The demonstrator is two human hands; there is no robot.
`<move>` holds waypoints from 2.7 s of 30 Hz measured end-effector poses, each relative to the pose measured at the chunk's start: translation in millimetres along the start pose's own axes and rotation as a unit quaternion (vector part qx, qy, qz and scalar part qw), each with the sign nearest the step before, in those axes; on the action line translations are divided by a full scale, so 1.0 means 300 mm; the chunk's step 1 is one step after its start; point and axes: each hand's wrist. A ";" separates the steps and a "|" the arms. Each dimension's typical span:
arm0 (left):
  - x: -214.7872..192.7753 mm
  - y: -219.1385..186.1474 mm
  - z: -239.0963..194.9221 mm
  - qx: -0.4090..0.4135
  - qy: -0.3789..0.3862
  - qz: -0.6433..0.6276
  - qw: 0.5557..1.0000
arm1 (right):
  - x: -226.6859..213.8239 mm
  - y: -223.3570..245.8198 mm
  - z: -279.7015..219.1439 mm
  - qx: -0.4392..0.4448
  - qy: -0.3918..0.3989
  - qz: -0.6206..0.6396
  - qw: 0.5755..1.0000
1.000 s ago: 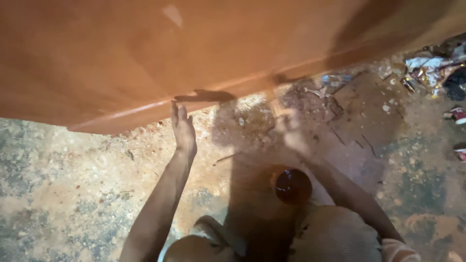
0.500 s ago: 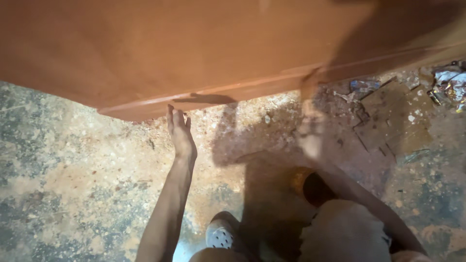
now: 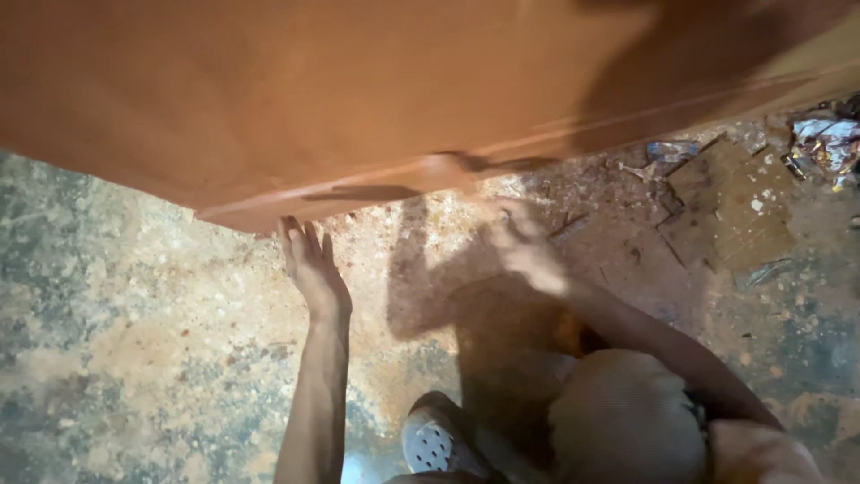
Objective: The person paints the lower section of a wall using a paintbrush and a container of brown paint. They repeatedly dip the brush into the paint and apply it to the wall surface.
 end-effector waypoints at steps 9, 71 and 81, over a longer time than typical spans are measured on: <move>0.007 0.131 0.025 -0.023 0.010 -0.036 0.999 | -0.448 0.085 -0.405 -0.159 -0.321 -0.068 0.931; 0.496 -0.481 -0.045 0.158 0.269 0.462 0.830 | 0.016 0.722 -0.281 0.178 -0.071 -0.478 0.857; 0.439 -0.736 -0.007 0.458 0.085 0.577 0.671 | 0.069 0.628 -0.497 -0.095 -0.292 0.019 0.951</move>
Point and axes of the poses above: each hand's wrist, its own z-axis towards the middle knuckle, its own x-axis out of the palm, y = z × x, and after that the axes turned 10 degrees about y, right-handed
